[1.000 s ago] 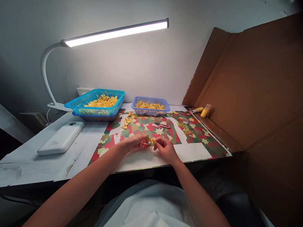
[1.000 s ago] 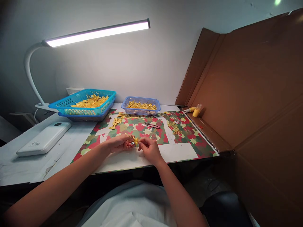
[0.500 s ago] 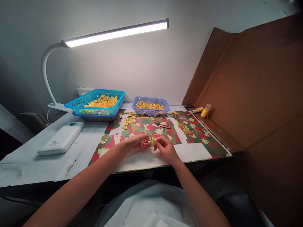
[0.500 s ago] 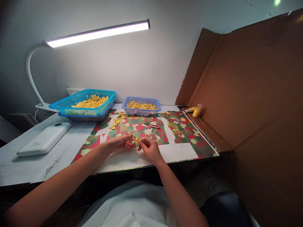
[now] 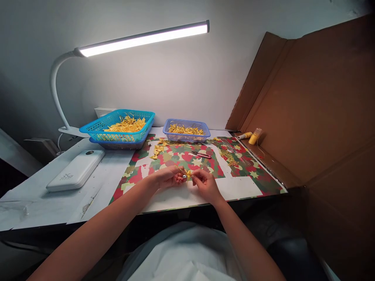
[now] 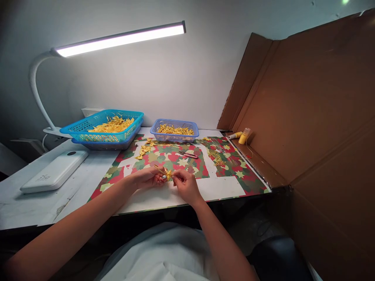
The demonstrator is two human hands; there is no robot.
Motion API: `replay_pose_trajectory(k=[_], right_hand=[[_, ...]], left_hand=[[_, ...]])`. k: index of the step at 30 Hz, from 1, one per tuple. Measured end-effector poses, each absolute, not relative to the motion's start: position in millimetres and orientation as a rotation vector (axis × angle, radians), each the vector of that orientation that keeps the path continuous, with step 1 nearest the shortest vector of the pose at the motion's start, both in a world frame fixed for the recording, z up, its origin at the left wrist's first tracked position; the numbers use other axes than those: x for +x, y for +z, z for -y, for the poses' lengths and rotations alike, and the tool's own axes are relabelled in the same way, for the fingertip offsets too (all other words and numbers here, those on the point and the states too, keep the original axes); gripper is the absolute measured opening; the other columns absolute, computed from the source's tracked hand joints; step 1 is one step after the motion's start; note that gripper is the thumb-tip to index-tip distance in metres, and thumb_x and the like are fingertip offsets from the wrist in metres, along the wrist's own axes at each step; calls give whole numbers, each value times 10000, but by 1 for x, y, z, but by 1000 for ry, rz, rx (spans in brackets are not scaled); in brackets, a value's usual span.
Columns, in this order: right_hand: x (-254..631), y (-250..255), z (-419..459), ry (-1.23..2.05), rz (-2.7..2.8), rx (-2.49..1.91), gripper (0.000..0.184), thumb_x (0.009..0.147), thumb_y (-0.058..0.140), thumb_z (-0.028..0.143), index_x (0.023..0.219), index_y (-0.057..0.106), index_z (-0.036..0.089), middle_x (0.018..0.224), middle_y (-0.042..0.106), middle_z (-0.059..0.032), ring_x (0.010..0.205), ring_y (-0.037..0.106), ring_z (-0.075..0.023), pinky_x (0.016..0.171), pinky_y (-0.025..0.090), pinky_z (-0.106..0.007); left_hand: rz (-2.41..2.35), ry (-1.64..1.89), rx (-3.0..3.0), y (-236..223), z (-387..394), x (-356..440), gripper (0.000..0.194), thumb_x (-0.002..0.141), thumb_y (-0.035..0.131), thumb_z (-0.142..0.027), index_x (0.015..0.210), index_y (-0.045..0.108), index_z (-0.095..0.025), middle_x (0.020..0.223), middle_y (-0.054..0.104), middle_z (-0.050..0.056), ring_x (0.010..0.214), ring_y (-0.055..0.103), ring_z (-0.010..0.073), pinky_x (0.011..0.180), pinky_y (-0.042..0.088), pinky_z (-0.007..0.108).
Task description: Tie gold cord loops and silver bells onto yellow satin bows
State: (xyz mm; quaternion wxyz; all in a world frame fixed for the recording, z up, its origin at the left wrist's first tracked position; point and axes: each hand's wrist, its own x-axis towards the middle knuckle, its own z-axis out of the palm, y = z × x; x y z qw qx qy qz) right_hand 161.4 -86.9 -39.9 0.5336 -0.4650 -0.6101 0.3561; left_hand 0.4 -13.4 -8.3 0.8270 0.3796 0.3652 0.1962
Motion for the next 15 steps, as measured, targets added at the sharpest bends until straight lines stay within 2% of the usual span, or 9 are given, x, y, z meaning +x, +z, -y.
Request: replay_pose_trajectory(k=[10,15], right_hand=[[161,-37,85,975,1389,-998,239,789,617,443,734,594,212,588,555,29,564,520,-125,615,438,-272],[160,-36,86,1008,1337,-984,275,770,647,479,724,602,212,576,558,29,566,519,-125,623,436,-274]], left_hand=[[-723,460,829,-14,13,3,88,711,652,-86,642,604,-111,562,593,15,478,531,63,458,422,136],[-697,496,858,-15,14,5,81,666,683,-117,626,613,-108,577,604,19,493,547,63,467,428,137]])
